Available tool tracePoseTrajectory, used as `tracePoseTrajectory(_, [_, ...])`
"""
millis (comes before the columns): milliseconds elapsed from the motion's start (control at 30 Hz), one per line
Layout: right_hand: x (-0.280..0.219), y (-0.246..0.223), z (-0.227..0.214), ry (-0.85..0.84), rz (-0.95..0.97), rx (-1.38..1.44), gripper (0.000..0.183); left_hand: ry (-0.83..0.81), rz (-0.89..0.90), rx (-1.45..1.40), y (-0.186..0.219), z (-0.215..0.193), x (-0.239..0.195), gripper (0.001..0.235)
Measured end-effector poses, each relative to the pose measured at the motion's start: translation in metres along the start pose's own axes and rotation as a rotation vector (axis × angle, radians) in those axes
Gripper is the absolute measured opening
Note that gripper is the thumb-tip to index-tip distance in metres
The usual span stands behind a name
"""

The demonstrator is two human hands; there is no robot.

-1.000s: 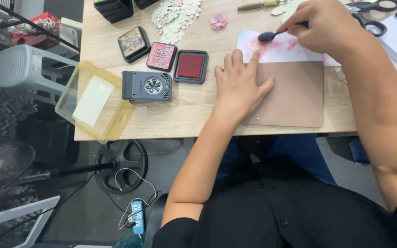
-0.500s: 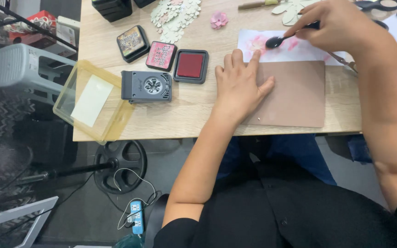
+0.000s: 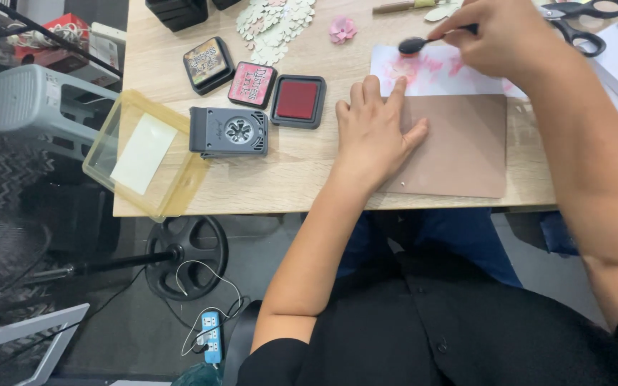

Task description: Create decorative paper flowers by cutting, inking, and shaping paper components

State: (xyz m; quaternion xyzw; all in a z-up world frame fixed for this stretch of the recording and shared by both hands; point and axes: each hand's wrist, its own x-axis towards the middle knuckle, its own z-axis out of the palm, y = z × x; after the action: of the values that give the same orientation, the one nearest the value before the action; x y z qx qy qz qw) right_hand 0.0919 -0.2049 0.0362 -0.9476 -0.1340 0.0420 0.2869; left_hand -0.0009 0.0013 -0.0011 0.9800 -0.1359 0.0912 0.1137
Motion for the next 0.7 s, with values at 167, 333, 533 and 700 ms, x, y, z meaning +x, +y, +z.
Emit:
tracePoseTrajectory(167, [0.002, -0.009, 0.000, -0.057, -0.157, -0.007, 0.028, 0.024, -0.005, 0.013, 0.001, 0.002, 0.000, 0.072])
tracePoseTrajectory(333, [0.008, 0.011, 0.018, 0.049, -0.351, 0.002, 0.034, 0.024, 0.001, 0.049, 0.003, 0.003, 0.001, 0.074])
tracePoseTrajectory(533, [0.004, 0.002, 0.017, 0.042, -0.304, -0.005, 0.025, 0.043, 0.004, 0.066, 0.002, 0.005, 0.001, 0.073])
tracePoseTrajectory(700, [0.009, 0.007, 0.018, 0.049, -0.247, -0.012, 0.031, -0.003, -0.009, 0.026, 0.002, 0.000, 0.000, 0.074])
